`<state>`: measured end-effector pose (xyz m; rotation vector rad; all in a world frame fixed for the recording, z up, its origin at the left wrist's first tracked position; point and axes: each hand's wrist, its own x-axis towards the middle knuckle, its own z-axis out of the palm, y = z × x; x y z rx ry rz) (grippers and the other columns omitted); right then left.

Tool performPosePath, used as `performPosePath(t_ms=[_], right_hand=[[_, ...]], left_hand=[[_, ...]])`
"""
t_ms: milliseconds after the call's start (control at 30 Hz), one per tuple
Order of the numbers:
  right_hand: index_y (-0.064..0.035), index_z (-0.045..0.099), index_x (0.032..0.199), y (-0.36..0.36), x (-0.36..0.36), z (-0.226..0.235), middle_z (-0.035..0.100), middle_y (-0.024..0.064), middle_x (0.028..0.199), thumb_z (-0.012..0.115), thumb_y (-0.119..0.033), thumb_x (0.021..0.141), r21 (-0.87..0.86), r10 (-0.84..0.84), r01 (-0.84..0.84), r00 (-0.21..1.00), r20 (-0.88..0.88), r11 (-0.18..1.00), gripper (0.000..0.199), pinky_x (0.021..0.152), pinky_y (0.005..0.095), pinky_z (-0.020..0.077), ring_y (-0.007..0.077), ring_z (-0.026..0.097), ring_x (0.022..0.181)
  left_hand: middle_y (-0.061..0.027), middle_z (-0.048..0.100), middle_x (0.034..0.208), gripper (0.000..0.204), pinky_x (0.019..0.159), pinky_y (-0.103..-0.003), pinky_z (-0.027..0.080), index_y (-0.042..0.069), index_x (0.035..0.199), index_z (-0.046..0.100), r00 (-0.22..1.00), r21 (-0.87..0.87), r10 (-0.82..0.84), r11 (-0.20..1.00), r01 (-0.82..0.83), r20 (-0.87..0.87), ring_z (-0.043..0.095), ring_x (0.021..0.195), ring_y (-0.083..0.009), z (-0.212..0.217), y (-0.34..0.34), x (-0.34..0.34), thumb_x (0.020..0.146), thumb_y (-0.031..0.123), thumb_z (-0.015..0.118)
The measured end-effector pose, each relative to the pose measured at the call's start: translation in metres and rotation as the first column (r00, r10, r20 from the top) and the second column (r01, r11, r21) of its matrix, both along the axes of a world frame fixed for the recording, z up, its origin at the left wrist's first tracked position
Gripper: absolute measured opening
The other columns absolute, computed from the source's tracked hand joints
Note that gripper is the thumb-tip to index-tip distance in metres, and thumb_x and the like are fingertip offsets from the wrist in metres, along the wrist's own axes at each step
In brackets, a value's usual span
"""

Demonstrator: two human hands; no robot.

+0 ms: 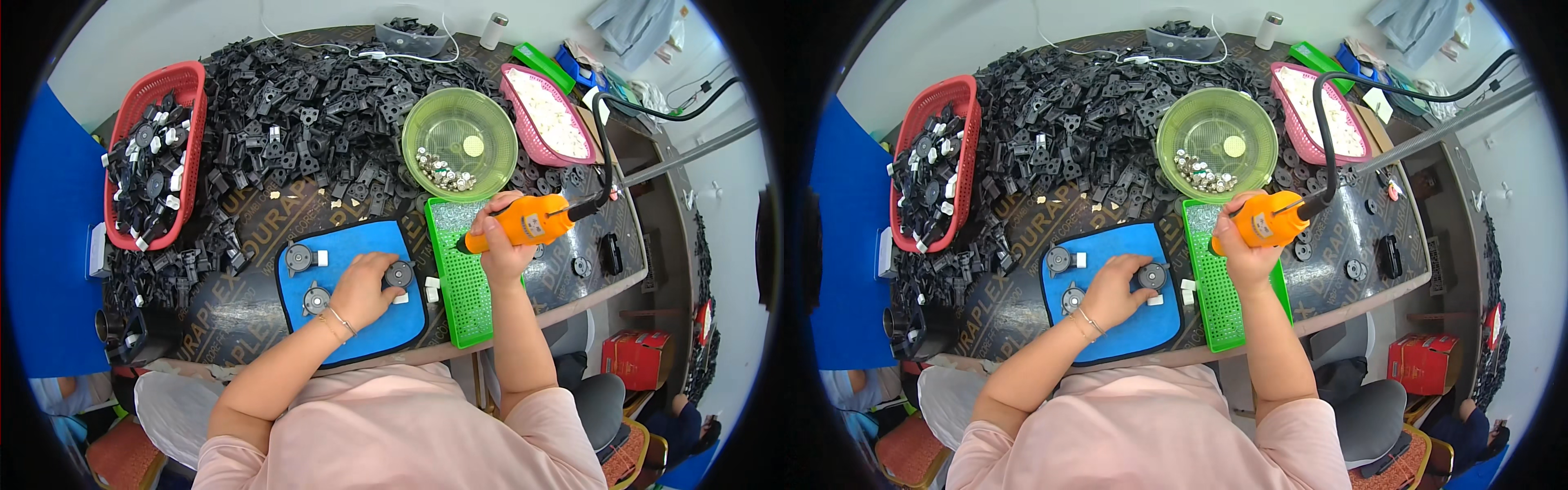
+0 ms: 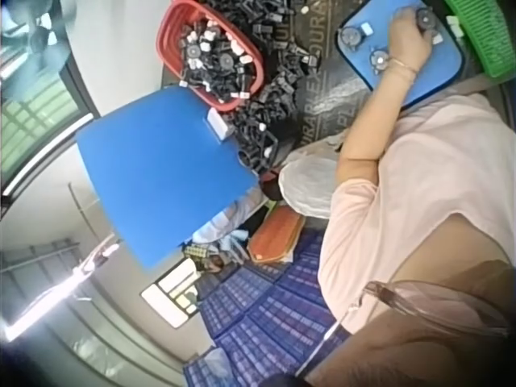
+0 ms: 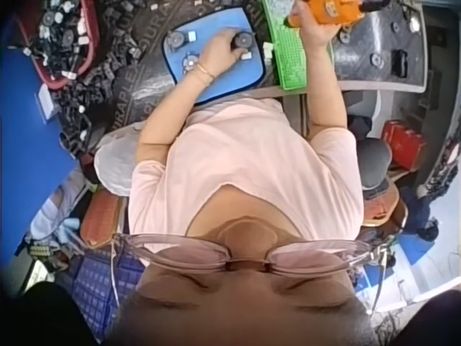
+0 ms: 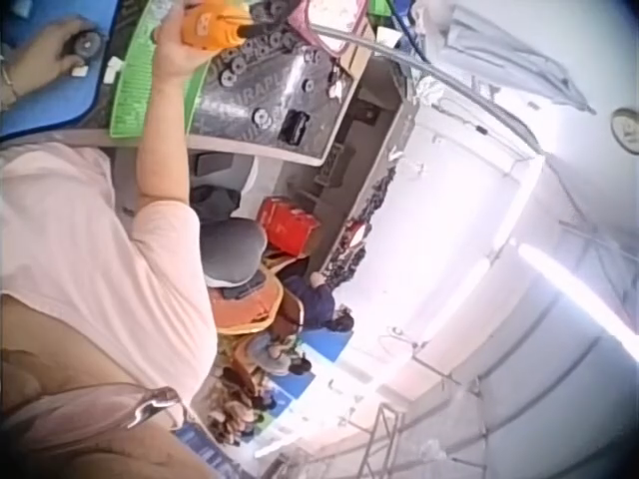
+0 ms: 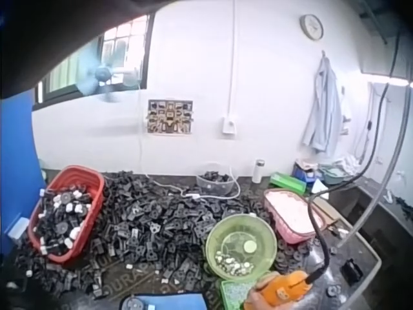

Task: Assembling small plastic components by inserting white clips into black plastic housings at a workbench.

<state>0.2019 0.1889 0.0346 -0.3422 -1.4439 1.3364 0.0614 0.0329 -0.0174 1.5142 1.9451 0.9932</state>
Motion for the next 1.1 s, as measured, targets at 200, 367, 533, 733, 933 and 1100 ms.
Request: performPosePath(t_ms=[200, 367, 533, 733, 933, 1100], right_hand=[[-0.0015, 0.048, 0.094, 0.002, 0.002, -0.004, 0.051, 0.0065, 0.083, 0.061, 0.005, 0.076, -0.03, 0.054, -0.054, 0.998, -0.016, 0.998, 0.023, 0.06, 0.0242, 0.0481, 0.0121, 0.055, 0.065], [-0.0016, 0.048, 0.094, -0.001, 0.0, 0.01, 0.051, 0.0068, 0.081, 0.06, 0.006, 0.077, -0.054, 0.048, -0.051, 0.998, -0.05, 0.997, 0.023, 0.059, 0.0254, 0.0483, 0.0133, 0.056, 0.065], [-0.0006, 0.048, 0.095, -0.018, -0.01, 0.029, 0.049, 0.0095, 0.087, 0.059, 0.005, 0.075, 0.011, 0.15, -0.15, 0.974, -0.17, 0.989, 0.024, 0.059, 0.0272, 0.0491, 0.0162, 0.056, 0.065], [-0.0004, 0.048, 0.092, -0.045, -0.036, 0.02, 0.047, 0.0113, 0.088, 0.06, 0.001, 0.075, 0.127, 0.247, -0.246, 0.969, 0.011, 0.961, 0.021, 0.058, 0.03, 0.0497, 0.0177, 0.056, 0.062], [-0.0011, 0.048, 0.092, -0.047, -0.046, 0.002, 0.047, 0.0106, 0.088, 0.06, 0.006, 0.074, 0.156, 0.274, -0.287, 0.957, 0.098, 0.945, 0.023, 0.058, 0.0293, 0.0487, 0.0173, 0.056, 0.062], [-0.0015, 0.048, 0.091, -0.048, -0.047, 0.001, 0.047, 0.0095, 0.087, 0.058, 0.006, 0.075, 0.108, 0.317, -0.329, 0.942, 0.11, 0.938, 0.021, 0.057, 0.029, 0.0481, 0.0172, 0.055, 0.062]], left_hand=[[-0.0151, 0.061, 0.107, 0.048, 0.09, -0.038, 0.045, 0.001, 0.11, 0.06, 1.0, -0.032, -0.003, 0.999, 0.002, -0.019, 0.055, 0.101, -0.0335, 0.001, 0.001, 0.0, 0.066, 0.011, 0.077], [-0.0144, 0.062, 0.106, 0.048, 0.09, -0.038, 0.045, 0.002, 0.108, 0.061, 1.0, -0.037, 0.006, 0.999, -0.006, 0.012, 0.055, 0.101, -0.0332, -0.002, 0.003, -0.002, 0.064, 0.012, 0.079], [-0.0135, 0.063, 0.105, 0.047, 0.089, -0.038, 0.045, 0.002, 0.106, 0.062, 0.999, -0.03, 0.009, 1.0, -0.008, 0.046, 0.056, 0.1, -0.0327, -0.007, 0.004, -0.004, 0.063, 0.013, 0.08], [-0.0149, 0.063, 0.1, 0.044, 0.087, -0.039, 0.044, 0.001, 0.102, 0.063, 0.998, 0.023, -0.006, 1.0, 0.004, 0.064, 0.056, 0.096, -0.0337, -0.009, 0.006, -0.004, 0.063, 0.012, 0.079], [-0.0139, 0.063, 0.097, 0.042, 0.085, -0.039, 0.045, 0.003, 0.1, 0.063, 0.996, -0.013, -0.01, 1.0, 0.012, 0.087, 0.056, 0.094, -0.0336, -0.007, 0.006, -0.006, 0.063, 0.012, 0.079], [-0.0127, 0.062, 0.094, 0.04, 0.083, -0.039, 0.045, 0.004, 0.099, 0.063, 0.997, 0.024, -0.01, 1.0, 0.008, 0.072, 0.056, 0.091, -0.0329, -0.009, 0.006, -0.006, 0.063, 0.012, 0.079]])
